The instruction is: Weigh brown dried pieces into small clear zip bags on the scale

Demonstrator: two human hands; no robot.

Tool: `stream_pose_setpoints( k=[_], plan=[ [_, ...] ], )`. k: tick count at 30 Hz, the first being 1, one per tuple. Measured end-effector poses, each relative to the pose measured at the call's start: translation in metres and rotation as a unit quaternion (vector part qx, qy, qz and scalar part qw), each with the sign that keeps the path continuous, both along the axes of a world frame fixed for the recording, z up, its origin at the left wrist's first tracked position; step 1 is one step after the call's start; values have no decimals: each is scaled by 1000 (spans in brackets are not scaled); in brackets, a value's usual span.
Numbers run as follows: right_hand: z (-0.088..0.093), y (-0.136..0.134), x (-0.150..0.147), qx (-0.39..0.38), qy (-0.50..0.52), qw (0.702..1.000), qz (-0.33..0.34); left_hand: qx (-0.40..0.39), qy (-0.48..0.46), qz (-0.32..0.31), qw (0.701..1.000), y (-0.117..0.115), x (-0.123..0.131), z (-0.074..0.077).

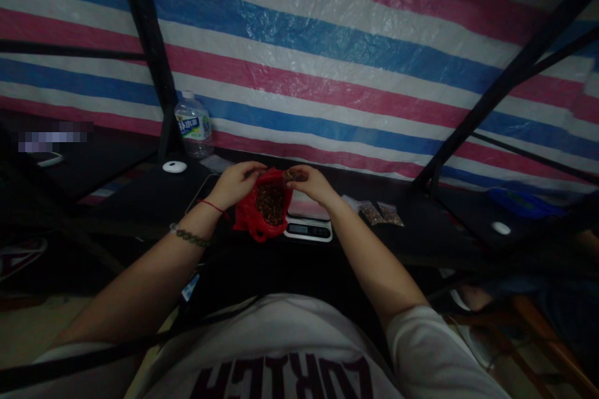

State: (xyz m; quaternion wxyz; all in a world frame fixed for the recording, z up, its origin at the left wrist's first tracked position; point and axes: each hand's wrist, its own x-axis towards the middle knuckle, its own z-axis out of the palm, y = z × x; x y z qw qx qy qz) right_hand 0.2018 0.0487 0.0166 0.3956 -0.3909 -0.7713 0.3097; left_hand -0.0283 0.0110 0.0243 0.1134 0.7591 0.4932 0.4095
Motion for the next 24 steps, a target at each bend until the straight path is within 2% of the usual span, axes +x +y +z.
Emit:
stream_pose_setpoints(
  k=[3,6,10,13,15,18,21,24],
  plan=[
    [2,-9,21,5,29,999,-24,-11,17,24,999,3,-5,-1],
    [-1,-22,45,5,48,997,-65,-18,61,7,998,4,-6,-2],
    [-11,-34,72,1,51,990,-135,-38,145,-75,986,-3,1,-1],
    [-18,-37,88,-4,49,987,-155,-70,208,-144,965,-12,14,1],
    [-22,-37,96,-8,46,986,-160,-87,229,-164,955,-18,22,1],
    [-24,-37,105,-8,43,985,-165,-91,245,-171,950,-23,32,-2],
    [-24,-37,109,-1,48,984,-171,-61,262,-176,947,-22,36,-9],
    [-23,-38,108,-2,42,984,-173,-39,272,-155,949,-17,35,-19]
  ],
)
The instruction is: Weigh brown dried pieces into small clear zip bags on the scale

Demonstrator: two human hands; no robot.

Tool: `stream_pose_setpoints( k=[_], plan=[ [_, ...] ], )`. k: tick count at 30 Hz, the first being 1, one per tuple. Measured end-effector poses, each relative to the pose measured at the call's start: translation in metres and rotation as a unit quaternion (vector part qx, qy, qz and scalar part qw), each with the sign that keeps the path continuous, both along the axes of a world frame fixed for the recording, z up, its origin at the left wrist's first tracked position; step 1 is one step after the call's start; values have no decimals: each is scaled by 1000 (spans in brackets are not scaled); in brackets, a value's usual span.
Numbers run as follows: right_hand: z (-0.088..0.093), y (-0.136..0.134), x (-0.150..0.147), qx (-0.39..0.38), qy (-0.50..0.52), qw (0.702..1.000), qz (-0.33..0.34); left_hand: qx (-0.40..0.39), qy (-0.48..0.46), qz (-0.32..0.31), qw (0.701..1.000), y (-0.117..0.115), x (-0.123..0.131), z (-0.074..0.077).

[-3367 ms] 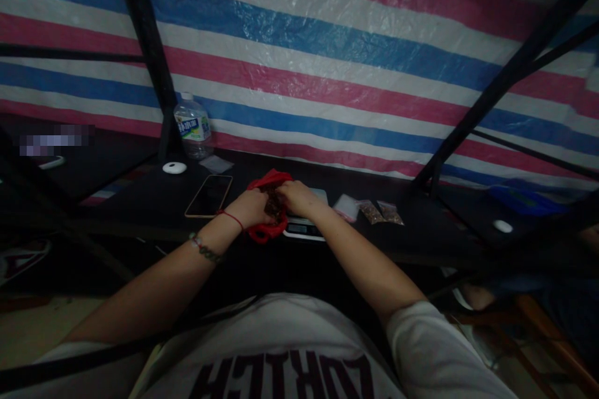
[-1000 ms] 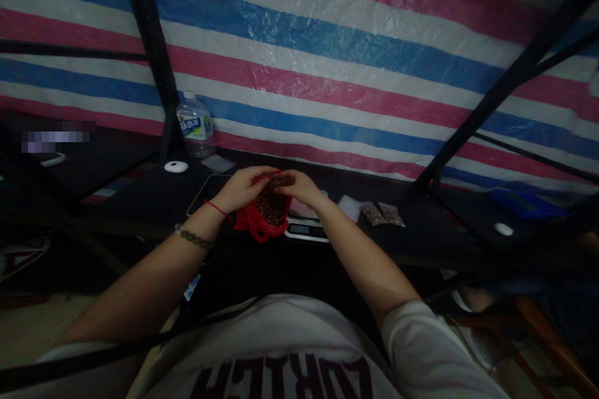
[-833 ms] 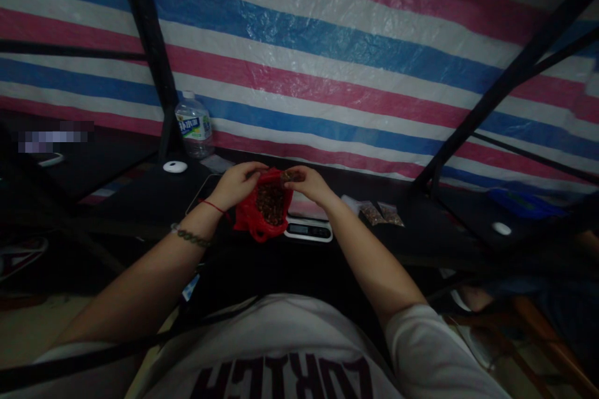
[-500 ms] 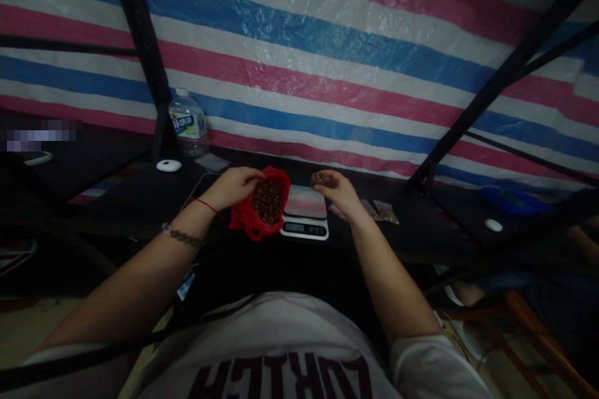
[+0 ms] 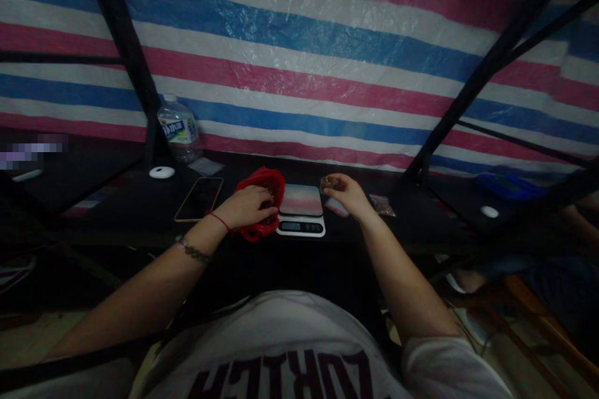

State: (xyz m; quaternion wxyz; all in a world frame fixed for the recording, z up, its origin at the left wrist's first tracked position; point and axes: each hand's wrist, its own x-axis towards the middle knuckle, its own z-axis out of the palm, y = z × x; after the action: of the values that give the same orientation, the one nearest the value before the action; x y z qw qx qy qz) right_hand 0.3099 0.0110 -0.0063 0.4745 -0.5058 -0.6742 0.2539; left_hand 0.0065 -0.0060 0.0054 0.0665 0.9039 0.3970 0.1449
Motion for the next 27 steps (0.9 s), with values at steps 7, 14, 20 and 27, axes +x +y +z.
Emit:
stream_pose_setpoints(
  k=[7,14,20,27],
  plan=[
    [2,-3,-4,-16,-8,1000,-5,-27,31,43,998,13,-8,-24],
    [5,-6,-3,-10,-24,1000,-13,-45,22,190,981,12,-5,-20],
    [4,-3,0,6,-19,1000,4,48,-66,133,988,6,-9,8],
    [7,-6,0,-3,-21,1000,3,-86,-14,337,937,23,-38,2]
  ],
)
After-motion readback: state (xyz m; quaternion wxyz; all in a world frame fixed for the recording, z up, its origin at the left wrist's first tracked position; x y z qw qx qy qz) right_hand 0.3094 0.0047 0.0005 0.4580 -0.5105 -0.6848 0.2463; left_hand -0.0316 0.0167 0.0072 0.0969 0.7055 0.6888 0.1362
